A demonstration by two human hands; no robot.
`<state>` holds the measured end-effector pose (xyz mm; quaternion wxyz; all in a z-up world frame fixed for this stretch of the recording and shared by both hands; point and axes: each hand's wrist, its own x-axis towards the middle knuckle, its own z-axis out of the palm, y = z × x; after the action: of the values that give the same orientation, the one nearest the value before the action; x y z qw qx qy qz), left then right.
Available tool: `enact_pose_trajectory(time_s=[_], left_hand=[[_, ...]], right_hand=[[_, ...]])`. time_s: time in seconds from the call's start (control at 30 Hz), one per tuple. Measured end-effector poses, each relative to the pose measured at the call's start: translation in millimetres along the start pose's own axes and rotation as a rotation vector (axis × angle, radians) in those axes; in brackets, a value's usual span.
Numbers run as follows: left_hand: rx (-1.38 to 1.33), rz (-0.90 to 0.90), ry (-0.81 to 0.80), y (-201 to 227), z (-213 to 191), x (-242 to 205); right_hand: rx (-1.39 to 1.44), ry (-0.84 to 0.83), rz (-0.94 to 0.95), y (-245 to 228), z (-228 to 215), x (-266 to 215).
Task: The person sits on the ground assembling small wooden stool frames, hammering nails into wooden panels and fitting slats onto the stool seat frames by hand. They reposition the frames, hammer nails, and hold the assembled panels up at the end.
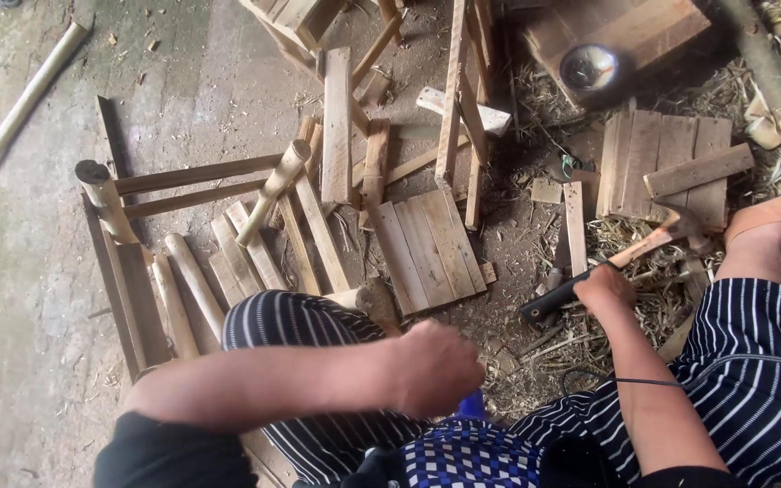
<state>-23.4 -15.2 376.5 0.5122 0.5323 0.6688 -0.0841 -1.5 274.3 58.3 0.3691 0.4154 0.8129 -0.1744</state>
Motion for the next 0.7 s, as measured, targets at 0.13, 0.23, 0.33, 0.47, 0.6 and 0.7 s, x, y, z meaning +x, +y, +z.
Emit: enact_pose_trajectory(time_s=[0.13,0.23,0.33,0.47,0.6,0.7], left_hand=[[-0.024,0.017,-0.049,-3,8,-1],[0.249,0.082,0.024,4,3,-2],[0.092,0.219,0.053,6,-3,-2],[0.112,0.31,0.098,-2,29,24],[0.22,0.34,0.267,-10,43,31],[0.292,0.381,0.429,-13,62,46]], right_hand=[[0.005,0.109,-0.093,-46,-1,9],[-0.218,0.073,-0.44,-51,29,37],[-0.261,0.053,-0.449,-69,50,61],[-0.282,0.028,-0.453,-77,62,66],[-0.143,0.095,-0.308,-94,74,79],[-0.34,0.113,-0.332,-101,63,75]])
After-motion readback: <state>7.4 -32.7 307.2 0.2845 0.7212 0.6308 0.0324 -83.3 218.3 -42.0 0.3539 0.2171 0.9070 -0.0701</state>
